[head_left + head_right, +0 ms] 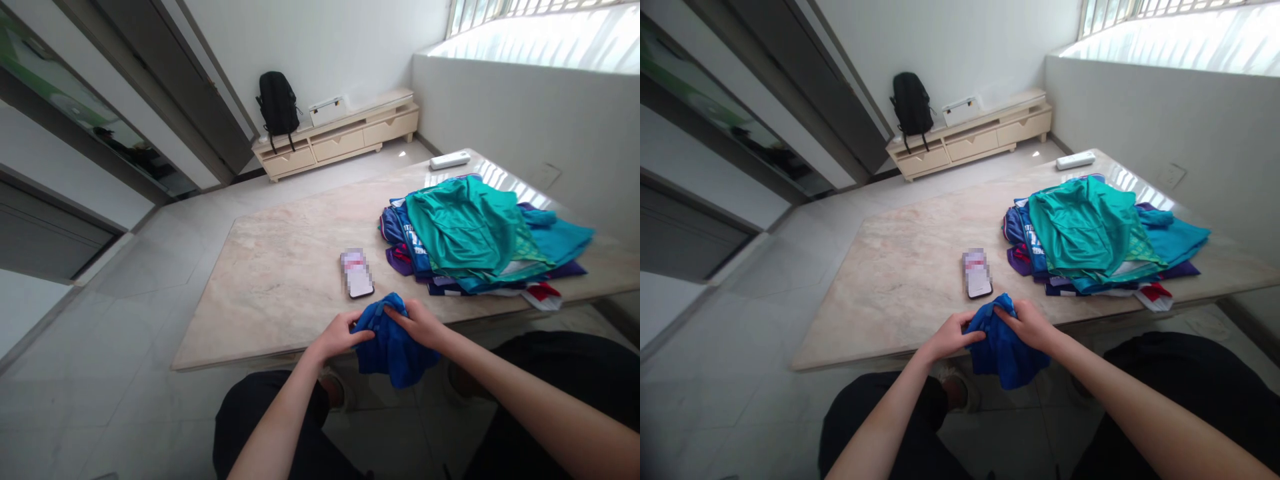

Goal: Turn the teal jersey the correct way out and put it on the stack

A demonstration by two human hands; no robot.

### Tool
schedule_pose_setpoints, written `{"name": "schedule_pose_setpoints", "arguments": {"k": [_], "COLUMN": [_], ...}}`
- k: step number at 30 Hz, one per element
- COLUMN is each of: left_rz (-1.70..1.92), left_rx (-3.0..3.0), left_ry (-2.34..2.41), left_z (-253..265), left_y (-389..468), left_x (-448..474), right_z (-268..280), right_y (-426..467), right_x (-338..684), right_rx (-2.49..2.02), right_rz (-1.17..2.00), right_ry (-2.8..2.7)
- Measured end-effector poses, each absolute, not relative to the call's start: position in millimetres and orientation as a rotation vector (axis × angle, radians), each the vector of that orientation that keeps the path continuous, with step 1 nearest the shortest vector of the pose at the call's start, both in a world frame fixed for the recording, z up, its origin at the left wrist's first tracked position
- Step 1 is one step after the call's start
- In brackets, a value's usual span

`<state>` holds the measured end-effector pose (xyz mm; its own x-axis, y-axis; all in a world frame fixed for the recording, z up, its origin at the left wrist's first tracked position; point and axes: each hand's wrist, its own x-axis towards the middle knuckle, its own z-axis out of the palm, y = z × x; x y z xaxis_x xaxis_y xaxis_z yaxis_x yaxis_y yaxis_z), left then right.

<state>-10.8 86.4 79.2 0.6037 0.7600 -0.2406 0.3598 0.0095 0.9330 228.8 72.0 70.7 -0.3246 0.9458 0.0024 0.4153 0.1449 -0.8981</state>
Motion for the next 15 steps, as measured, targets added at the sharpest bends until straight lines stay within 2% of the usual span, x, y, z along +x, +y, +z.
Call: {"name": "schedule_pose_setpoints", "arguments": {"k": [9,15], "left_rz": [0.716,0.853], "left_rx": [1.388,1.161], "left_ry": [1.130,1.156], "left_z": [87.3,97.1], "left_y": [90.1,87.1], "left_x": [-21.6,-30.4], "right_z": [80.9,99.6], "right_y": [96.1,101.8], "right_x": [260.3,289.7], "right_rx": [-1.293,-1.271], "right_rz": [1.155,1.635], "right_ry": [-1.528,-1.415]}}
